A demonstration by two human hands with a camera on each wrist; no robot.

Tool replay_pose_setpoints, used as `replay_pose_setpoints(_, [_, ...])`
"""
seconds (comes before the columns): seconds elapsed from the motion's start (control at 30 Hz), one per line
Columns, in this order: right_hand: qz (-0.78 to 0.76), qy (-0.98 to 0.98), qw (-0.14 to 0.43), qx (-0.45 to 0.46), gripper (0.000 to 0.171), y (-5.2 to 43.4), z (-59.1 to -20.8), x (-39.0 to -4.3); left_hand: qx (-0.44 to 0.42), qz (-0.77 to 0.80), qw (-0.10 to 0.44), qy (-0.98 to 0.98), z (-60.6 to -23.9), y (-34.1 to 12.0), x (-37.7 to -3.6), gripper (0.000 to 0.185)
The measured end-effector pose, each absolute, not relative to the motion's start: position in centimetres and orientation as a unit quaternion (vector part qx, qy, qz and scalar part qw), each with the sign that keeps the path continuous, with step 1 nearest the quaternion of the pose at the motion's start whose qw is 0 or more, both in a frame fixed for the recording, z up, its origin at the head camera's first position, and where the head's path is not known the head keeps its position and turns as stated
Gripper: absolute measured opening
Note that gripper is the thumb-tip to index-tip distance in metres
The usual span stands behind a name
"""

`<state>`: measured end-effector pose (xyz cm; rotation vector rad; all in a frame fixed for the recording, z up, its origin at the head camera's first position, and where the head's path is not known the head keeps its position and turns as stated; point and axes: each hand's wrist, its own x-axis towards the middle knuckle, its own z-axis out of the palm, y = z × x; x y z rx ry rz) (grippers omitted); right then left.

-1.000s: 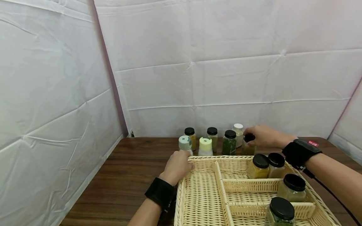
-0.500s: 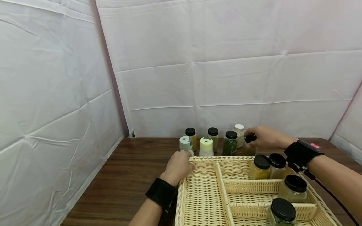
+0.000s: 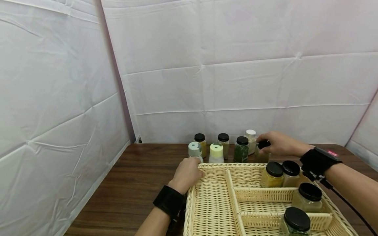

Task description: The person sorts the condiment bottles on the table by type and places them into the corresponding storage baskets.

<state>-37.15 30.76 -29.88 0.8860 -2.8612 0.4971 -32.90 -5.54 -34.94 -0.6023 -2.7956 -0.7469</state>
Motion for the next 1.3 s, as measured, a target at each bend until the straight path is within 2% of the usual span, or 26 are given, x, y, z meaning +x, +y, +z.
replay_pose_setpoints(0.53, [0.16, -0.935, 0.112, 0.296, 0.041, 30.6, -28.3, -35.3, -0.208, -0.246, 0.097, -0.942, -34.7, -5.4, -32.7, 0.019])
replay_pose_setpoints(0.87, [0.141, -0.921, 0.179, 0.317, 0.04, 29.8, -27.3, -34.2, -0.208, -0.253, 0.086, -0.941, -34.8, -5.5, -33.0, 0.022])
replay_pose_setpoints(1.3, [0.138, -0.913, 0.204, 0.324, 0.047, 28.4, -26.3, -31.3, -0.209, -0.25, 0.087, -0.941, -34.9, -5.6, -33.1, 0.026])
